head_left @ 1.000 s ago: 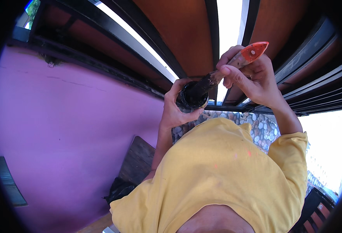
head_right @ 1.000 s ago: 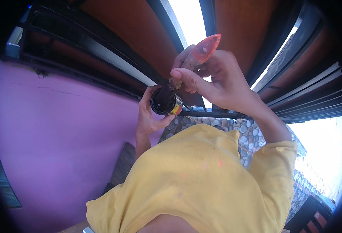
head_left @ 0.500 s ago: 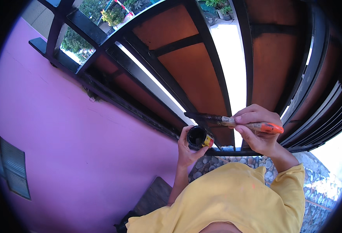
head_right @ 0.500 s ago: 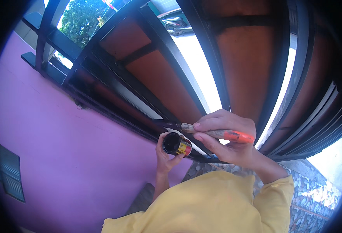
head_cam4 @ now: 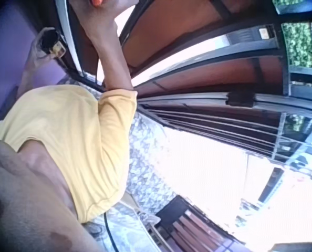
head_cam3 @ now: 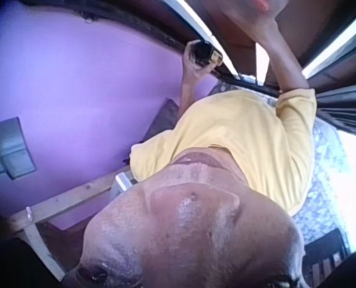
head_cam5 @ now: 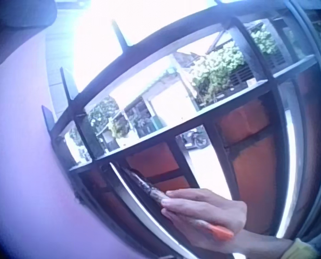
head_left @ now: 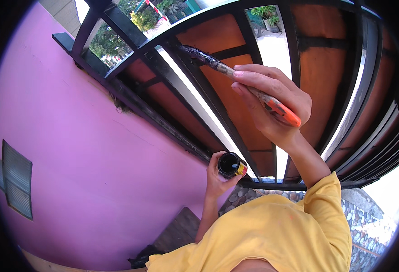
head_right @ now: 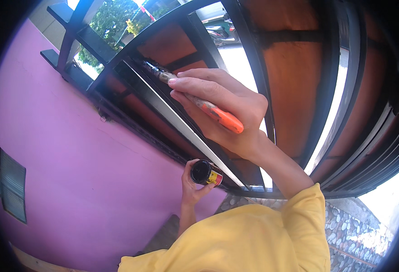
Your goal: The person paints a metal gate using a brush. They dip the brush into a small container of black paint and apply it to the vertical bars and frame of the gate.
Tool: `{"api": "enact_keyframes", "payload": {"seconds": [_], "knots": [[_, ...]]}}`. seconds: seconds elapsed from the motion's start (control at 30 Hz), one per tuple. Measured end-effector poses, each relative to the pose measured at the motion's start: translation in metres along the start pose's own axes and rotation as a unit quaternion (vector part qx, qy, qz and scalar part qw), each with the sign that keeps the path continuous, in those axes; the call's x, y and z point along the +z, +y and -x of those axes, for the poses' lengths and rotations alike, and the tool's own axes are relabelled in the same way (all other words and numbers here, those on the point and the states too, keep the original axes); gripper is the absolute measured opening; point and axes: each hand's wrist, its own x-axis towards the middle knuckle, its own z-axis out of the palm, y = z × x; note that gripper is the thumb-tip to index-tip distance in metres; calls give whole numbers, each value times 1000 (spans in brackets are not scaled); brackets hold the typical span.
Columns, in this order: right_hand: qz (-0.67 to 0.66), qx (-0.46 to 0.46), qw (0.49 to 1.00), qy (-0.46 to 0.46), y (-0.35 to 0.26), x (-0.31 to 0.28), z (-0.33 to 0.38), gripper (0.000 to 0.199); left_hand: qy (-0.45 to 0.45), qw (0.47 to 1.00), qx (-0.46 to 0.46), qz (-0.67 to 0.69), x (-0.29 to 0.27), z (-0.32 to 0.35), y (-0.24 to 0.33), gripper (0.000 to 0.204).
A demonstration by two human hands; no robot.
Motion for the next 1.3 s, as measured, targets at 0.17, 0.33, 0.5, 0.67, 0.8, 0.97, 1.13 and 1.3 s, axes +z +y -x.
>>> {"api": "enact_keyframes", "payload": {"seconds": [0.17, 0.33, 0.5, 0.67, 0.8, 0.97, 1.13, 1.3], "knots": [[-4, 14, 1000, -15, 1, 4, -3, 31, -9, 1000, -2, -10, -2, 0, -2, 70], [-32, 15, 999, -20, 6, 6, 0, 31, -14, 1000, -3, -7, 3, -1, 1, 69], [-47, 19, 998, -26, 7, 7, -4, 32, -23, 999, -14, -19, 4, -1, 0, 69], [-49, 13, 998, -23, 10, 9, -7, 30, -22, 999, -16, -35, 4, -1, 3, 69], [-54, 9, 998, -13, 15, 12, -10, 29, -27, 999, -14, -44, 4, -2, 4, 68], [-81, 43, 995, -32, 16, 10, -3, 27, -26, 998, -16, -54, 5, -2, 4, 67], [-79, 80, 992, -62, 11, -2, 0, 25, -25, 998, -21, -49, 5, -1, 3, 66], [-70, 29, 997, -7, 18, 6, -9, 25, -22, 998, -15, -50, 8, -2, 6, 66]]}}
